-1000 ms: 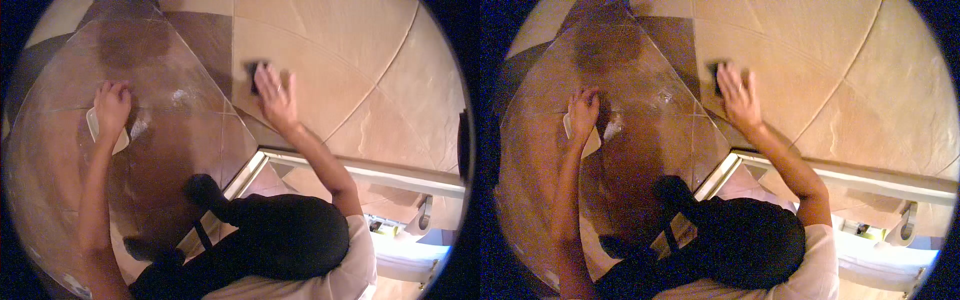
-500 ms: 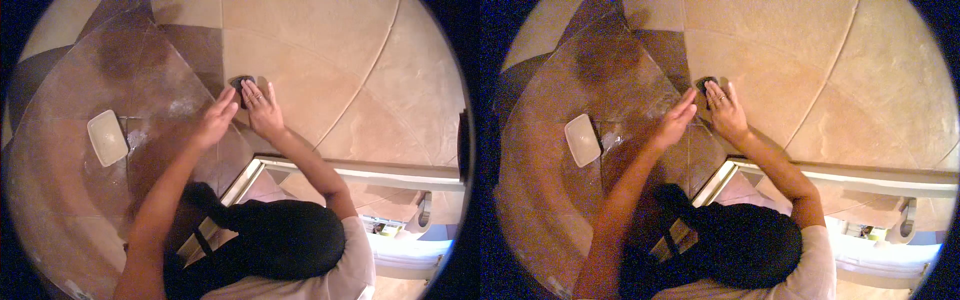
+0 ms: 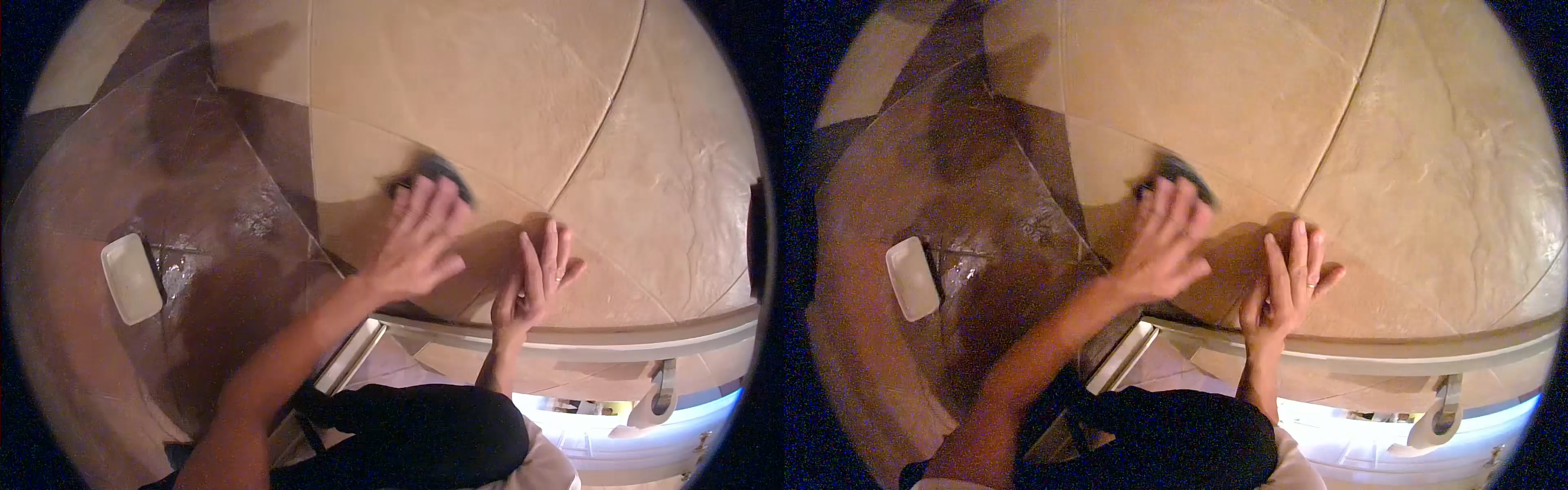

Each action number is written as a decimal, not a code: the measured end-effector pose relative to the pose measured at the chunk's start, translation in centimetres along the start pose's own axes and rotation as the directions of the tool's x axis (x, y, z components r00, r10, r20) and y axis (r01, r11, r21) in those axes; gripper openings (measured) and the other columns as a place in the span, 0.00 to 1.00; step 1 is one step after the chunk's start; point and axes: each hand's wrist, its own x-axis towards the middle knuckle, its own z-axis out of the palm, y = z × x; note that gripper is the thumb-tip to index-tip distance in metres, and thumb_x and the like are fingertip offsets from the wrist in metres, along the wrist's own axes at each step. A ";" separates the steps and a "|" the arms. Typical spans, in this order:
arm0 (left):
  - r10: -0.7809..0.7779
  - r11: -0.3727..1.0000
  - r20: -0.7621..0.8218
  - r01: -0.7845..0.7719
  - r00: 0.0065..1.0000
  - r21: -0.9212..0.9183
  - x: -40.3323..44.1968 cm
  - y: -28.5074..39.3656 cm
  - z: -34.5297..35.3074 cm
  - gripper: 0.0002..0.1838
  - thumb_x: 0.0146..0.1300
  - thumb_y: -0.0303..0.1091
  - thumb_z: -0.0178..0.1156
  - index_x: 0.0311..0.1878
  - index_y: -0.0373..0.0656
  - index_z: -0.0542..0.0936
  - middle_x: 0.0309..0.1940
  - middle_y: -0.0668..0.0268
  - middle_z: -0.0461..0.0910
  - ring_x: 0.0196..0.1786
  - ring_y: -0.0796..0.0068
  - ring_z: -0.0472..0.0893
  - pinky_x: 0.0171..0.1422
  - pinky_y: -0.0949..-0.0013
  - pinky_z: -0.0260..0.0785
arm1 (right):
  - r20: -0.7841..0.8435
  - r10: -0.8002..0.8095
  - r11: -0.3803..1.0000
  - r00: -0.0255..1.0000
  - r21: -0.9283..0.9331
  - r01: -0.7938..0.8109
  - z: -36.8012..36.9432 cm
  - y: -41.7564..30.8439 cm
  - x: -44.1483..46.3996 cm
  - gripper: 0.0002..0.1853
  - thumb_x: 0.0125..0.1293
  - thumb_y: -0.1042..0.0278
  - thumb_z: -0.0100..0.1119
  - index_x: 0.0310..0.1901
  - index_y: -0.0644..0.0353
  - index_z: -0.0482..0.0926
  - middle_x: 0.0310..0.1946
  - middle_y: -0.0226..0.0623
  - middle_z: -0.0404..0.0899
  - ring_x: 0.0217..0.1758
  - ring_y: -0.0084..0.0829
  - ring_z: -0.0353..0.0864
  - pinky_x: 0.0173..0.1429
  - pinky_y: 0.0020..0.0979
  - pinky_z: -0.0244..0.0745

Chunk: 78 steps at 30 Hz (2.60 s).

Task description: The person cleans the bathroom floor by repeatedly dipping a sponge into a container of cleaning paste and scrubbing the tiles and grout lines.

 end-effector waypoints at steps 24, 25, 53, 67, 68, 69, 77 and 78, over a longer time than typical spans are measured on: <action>0.195 0.972 0.268 -0.148 0.944 -0.185 -4.4 -2.3 2.7 0.35 0.59 0.58 0.52 0.62 0.41 0.68 0.68 0.52 0.58 0.71 0.39 0.50 0.70 0.40 0.45 | 0.020 -0.078 0.944 0.997 -0.319 0.080 2.0 0.7 0.0 0.18 0.58 0.59 0.48 0.49 0.43 0.81 0.63 0.39 0.69 0.74 0.44 0.50 0.74 0.50 0.19; 0.047 0.998 0.239 -0.036 0.970 -0.049 -4.8 -4.1 1.5 0.37 0.59 0.57 0.53 0.65 0.42 0.64 0.71 0.53 0.52 0.72 0.42 0.48 0.71 0.42 0.43 | 0.003 -0.079 0.949 0.997 -0.306 0.076 2.2 0.7 0.0 0.19 0.58 0.60 0.48 0.50 0.44 0.81 0.63 0.40 0.68 0.74 0.46 0.49 0.74 0.50 0.18; -0.267 0.947 0.166 0.290 0.949 -0.138 -12.5 -2.2 7.5 0.45 0.59 0.60 0.51 0.70 0.37 0.53 0.73 0.49 0.44 0.73 0.40 0.43 0.74 0.45 0.41 | -0.099 -0.160 0.929 0.982 -0.350 0.116 2.8 1.7 0.0 0.23 0.63 0.42 0.47 0.52 0.42 0.80 0.66 0.36 0.65 0.74 0.44 0.51 0.73 0.52 0.29; -0.513 0.811 -0.033 0.472 0.858 -0.345 -10.5 -3.1 6.7 0.53 0.55 0.54 0.59 0.71 0.33 0.42 0.73 0.43 0.34 0.73 0.36 0.35 0.73 0.42 0.34 | -0.192 -0.117 0.923 0.974 -0.384 0.035 3.6 1.4 0.1 0.23 0.65 0.39 0.43 0.53 0.39 0.79 0.67 0.32 0.63 0.74 0.41 0.50 0.74 0.50 0.32; -0.486 0.856 -0.180 0.425 0.855 -0.293 -8.8 -5.3 5.2 0.51 0.56 0.52 0.59 0.71 0.32 0.43 0.73 0.44 0.34 0.73 0.37 0.36 0.74 0.45 0.33 | -0.187 -0.123 0.923 0.975 -0.381 0.043 3.9 1.5 0.2 0.23 0.65 0.39 0.43 0.53 0.39 0.79 0.67 0.32 0.63 0.74 0.41 0.50 0.74 0.50 0.32; -0.498 0.859 -0.242 0.436 0.833 -0.269 -6.2 -7.7 2.2 0.51 0.56 0.51 0.59 0.71 0.32 0.43 0.73 0.45 0.34 0.74 0.38 0.36 0.75 0.47 0.34 | -0.182 -0.131 0.919 0.975 -0.390 0.050 4.0 1.3 0.2 0.24 0.65 0.38 0.42 0.53 0.39 0.78 0.67 0.30 0.63 0.74 0.41 0.51 0.74 0.50 0.33; -0.409 0.903 0.120 0.420 0.905 -0.090 -9.1 -2.7 5.8 0.50 0.55 0.60 0.55 0.68 0.28 0.53 0.70 0.39 0.44 0.73 0.37 0.41 0.74 0.41 0.36 | -0.229 -0.064 0.898 0.971 -0.437 -0.044 3.8 0.8 0.8 0.27 0.65 0.37 0.39 0.58 0.41 0.74 0.67 0.22 0.63 0.74 0.36 0.53 0.74 0.48 0.37; -0.181 0.981 0.464 0.127 0.867 0.147 -11.3 0.1 7.3 0.49 0.54 0.62 0.55 0.66 0.28 0.57 0.70 0.41 0.48 0.73 0.39 0.44 0.74 0.43 0.38 | -0.225 -0.075 0.896 0.971 -0.443 -0.034 3.6 0.9 0.7 0.28 0.65 0.37 0.38 0.58 0.41 0.74 0.67 0.22 0.63 0.73 0.36 0.53 0.74 0.47 0.37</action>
